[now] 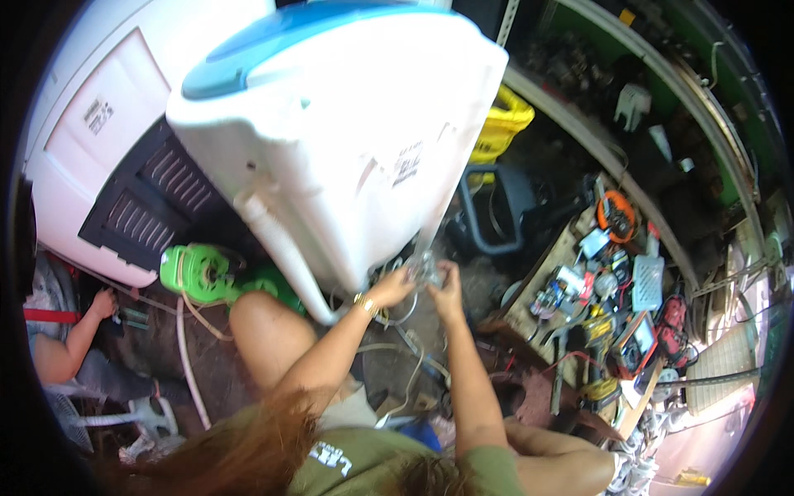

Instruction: The person manipulates the electrical wires and components at the back of a washing machine by hand, using a small plate to cover the opening.

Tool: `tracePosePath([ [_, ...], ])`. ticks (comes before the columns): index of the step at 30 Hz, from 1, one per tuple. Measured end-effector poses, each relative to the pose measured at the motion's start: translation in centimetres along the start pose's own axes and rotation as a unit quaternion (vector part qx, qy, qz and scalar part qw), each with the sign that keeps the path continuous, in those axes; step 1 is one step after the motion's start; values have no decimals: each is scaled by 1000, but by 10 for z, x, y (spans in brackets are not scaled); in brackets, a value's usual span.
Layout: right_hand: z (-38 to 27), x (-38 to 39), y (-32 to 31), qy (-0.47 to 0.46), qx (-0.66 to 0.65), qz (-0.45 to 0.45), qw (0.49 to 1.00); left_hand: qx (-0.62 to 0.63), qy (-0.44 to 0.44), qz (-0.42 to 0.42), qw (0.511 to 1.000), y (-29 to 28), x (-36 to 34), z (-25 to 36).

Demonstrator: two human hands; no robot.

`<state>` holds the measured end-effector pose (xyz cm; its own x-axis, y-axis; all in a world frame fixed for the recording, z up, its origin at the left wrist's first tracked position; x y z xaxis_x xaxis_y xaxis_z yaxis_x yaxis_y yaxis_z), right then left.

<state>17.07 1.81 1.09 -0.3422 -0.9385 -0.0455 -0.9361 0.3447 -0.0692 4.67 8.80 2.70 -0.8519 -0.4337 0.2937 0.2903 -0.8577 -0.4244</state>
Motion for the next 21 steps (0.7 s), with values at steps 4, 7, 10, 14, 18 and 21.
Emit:
tracePosePath([
  [4,1,4,28,20,-66,-75,995,106,14,21,994,-8,-2,-10],
  [7,11,21,25,119,-41,-59,990,139,0,-31,990,18,-7,-19],
  [10,12,29,26,118,-263,-46,956,151,24,45,987,11,-9,-26],
  [14,15,24,22,97,-229,-9,969,151,-30,10,988,17,-11,-45],
  [18,22,18,17,64,-108,15,992,217,14,-27,976,19,-9,-33],
  [21,33,17,8,110,-79,70,988,82,-39,-25,996,14,-3,-26],
])
Point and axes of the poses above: each hand's wrist, its own x-axis away from the middle knuckle, its own y-axis out of the palm, z = x × y, the point moved 10 cm from there along -x, towards the middle knuckle, and after that the axes turned 14 degrees about -z, right-handed, at the moved point
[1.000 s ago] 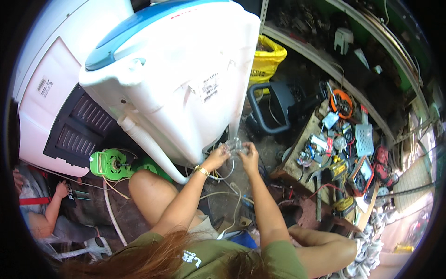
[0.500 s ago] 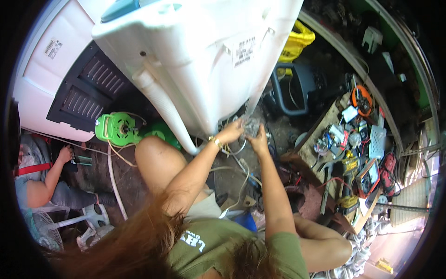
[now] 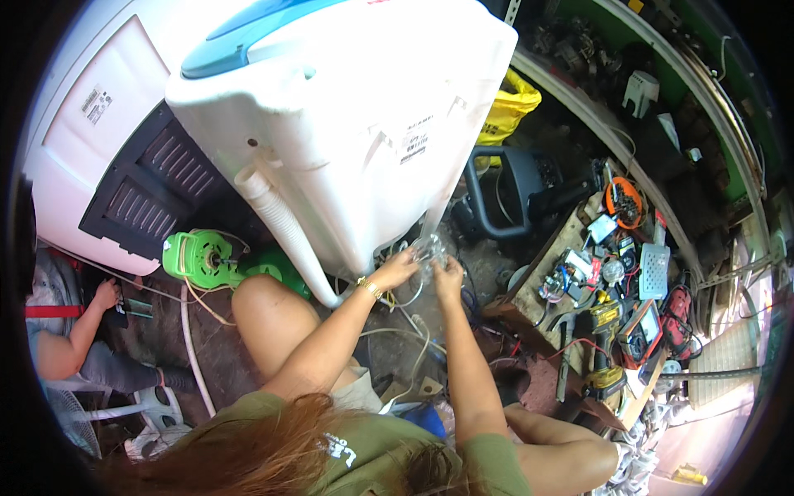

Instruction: The person manipulates the electrical wires and components at the back of a washing machine by hand, using a small plate to cover the opening.

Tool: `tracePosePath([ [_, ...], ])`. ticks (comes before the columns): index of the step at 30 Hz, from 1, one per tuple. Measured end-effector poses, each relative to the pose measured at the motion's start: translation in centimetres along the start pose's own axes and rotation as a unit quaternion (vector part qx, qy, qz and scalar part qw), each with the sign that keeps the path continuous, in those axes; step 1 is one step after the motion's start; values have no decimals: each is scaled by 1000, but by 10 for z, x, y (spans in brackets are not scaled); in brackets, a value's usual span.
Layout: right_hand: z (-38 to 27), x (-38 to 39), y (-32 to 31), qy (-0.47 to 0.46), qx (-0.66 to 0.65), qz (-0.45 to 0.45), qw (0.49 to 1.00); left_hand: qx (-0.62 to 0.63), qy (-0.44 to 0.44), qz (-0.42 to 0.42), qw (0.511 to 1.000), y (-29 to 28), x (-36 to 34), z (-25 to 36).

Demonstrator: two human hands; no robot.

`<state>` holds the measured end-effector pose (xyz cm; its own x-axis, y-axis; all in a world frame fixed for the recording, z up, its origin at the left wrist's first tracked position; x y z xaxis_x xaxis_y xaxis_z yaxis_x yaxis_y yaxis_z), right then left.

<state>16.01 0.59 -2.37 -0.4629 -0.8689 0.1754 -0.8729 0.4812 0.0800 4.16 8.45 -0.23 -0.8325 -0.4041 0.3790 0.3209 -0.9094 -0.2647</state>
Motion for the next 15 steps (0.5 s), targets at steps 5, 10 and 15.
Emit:
tracePosePath([
  [5,-20,1,-1,-53,54,-17,997,-21,2,13,1000,-5,4,6],
  [10,-10,23,23,-7,81,-121,989,-7,65,55,996,-6,2,9],
  [15,-58,27,16,-9,172,-122,978,-40,25,45,998,-4,5,7],
])
Point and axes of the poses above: each hand's wrist, its own x-axis away from the middle knuckle, its own y-axis out of the palm, z = x × y, the point moved 10 cm from there along -x, towards the middle knuckle, and after that the axes turned 14 degrees about -z, right-handed, at the moved point
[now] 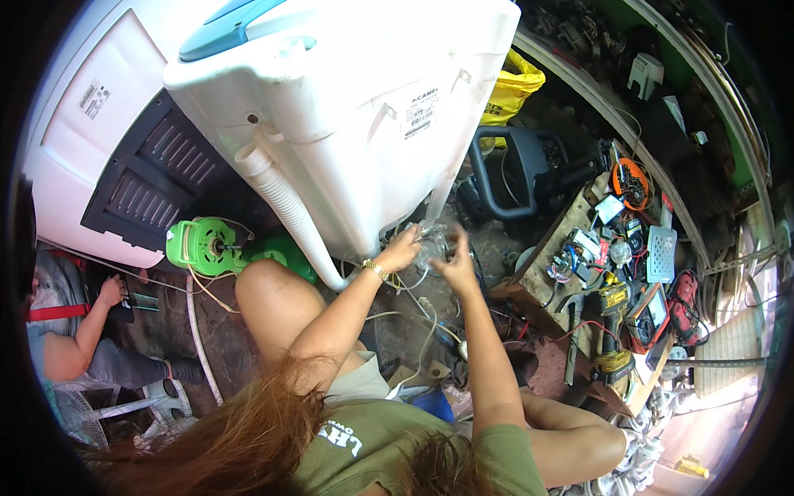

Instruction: The person manipulates the electrical wires and components at the back of a washing machine by hand, using a small plate to cover the opening.

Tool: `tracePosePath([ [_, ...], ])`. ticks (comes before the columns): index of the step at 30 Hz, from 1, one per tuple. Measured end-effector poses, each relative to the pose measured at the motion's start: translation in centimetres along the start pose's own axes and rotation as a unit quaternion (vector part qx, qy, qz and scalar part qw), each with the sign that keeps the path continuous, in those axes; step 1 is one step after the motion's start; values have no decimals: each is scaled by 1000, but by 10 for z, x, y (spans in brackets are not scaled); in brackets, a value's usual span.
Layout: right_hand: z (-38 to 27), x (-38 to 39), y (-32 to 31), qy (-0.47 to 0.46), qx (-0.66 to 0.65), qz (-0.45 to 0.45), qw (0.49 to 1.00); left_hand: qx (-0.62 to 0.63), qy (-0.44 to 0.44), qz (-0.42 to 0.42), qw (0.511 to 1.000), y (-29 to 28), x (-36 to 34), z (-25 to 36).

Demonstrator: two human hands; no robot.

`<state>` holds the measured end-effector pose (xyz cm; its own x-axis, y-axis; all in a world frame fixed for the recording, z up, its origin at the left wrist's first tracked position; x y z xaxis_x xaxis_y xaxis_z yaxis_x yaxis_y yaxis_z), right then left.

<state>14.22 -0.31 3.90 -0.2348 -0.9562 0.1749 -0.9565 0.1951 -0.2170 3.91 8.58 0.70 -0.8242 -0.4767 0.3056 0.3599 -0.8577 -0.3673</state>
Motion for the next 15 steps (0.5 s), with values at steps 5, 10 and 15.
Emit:
tracePosePath([
  [5,-97,7,18,-242,366,-53,897,-85,13,-24,996,10,6,9],
  [10,-70,-4,47,-159,496,-162,839,-162,-9,-10,987,8,18,13],
  [15,-31,-2,35,-63,485,-125,863,-336,71,202,917,-9,67,77],
])
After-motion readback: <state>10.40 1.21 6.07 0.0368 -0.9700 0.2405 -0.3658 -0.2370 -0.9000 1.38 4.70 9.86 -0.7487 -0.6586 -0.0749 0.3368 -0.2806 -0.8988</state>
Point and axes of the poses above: each hand's wrist, its own x-axis away from the middle knuckle, its own y-axis out of the palm, z = x × y, the point moved 10 cm from there along -x, towards the middle knuckle, and after that the axes turned 14 degrees about -z, right-handed, at the moved point
